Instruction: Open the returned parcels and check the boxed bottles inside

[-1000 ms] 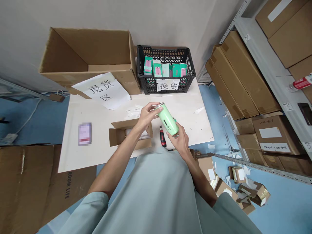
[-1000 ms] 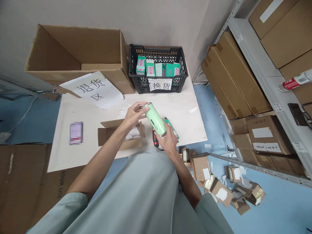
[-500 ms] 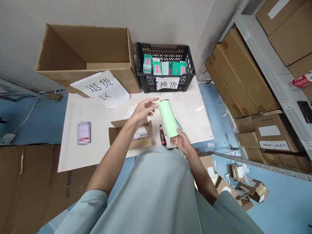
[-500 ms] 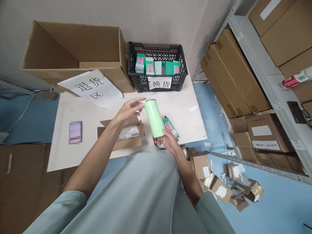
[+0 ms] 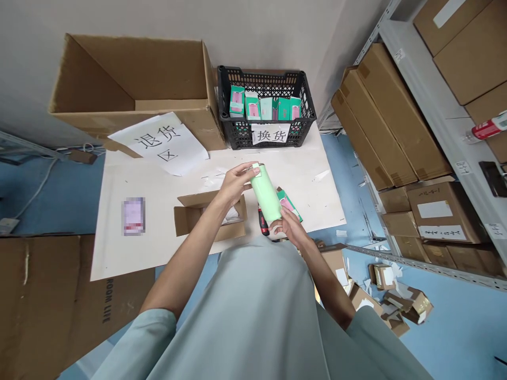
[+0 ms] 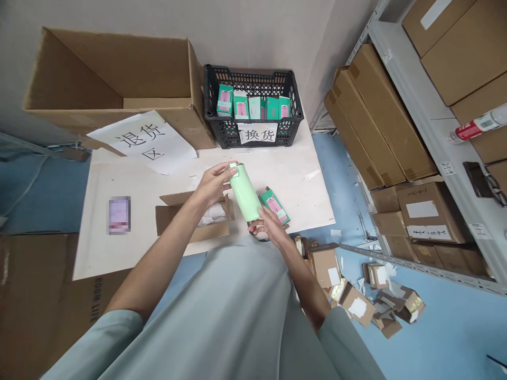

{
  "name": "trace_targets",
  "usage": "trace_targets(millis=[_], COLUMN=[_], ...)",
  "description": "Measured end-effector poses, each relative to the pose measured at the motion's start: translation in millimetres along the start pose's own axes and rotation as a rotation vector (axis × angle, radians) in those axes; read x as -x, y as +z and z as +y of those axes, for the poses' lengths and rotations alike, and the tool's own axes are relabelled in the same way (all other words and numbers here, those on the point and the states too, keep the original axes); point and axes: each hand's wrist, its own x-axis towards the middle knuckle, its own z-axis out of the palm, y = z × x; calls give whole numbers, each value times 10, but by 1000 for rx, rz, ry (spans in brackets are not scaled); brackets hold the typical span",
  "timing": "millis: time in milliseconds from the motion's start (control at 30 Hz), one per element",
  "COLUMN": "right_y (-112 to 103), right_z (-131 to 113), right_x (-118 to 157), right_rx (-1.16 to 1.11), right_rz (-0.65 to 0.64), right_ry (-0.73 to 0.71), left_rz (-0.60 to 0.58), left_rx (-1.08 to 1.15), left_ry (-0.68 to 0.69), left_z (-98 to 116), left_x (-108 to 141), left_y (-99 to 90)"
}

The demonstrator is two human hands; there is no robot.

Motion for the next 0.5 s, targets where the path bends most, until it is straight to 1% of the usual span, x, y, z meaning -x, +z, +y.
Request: trace_targets(millis=[100, 200, 267, 367, 500], right_y=[-22, -22, -20, -17, -30], right_z=[0, 48, 91, 125, 78], right_x=[-3, -22, -39, -51, -19], right_rx=[208, 367, 432, 442, 315], right_rz=[124, 220, 258, 263, 197], right_ry=[-134, -192, -207, -215, -181], left_rz=[62, 92, 103, 104, 59], left_rx=[-2, -10, -20, -33, -87], left_ry=[6, 2, 1, 12, 36], left_z=[-16, -32, -39, -41, -13], left_x=[-6, -5, 0, 11, 22], left_y=[0, 22, 45, 71, 67])
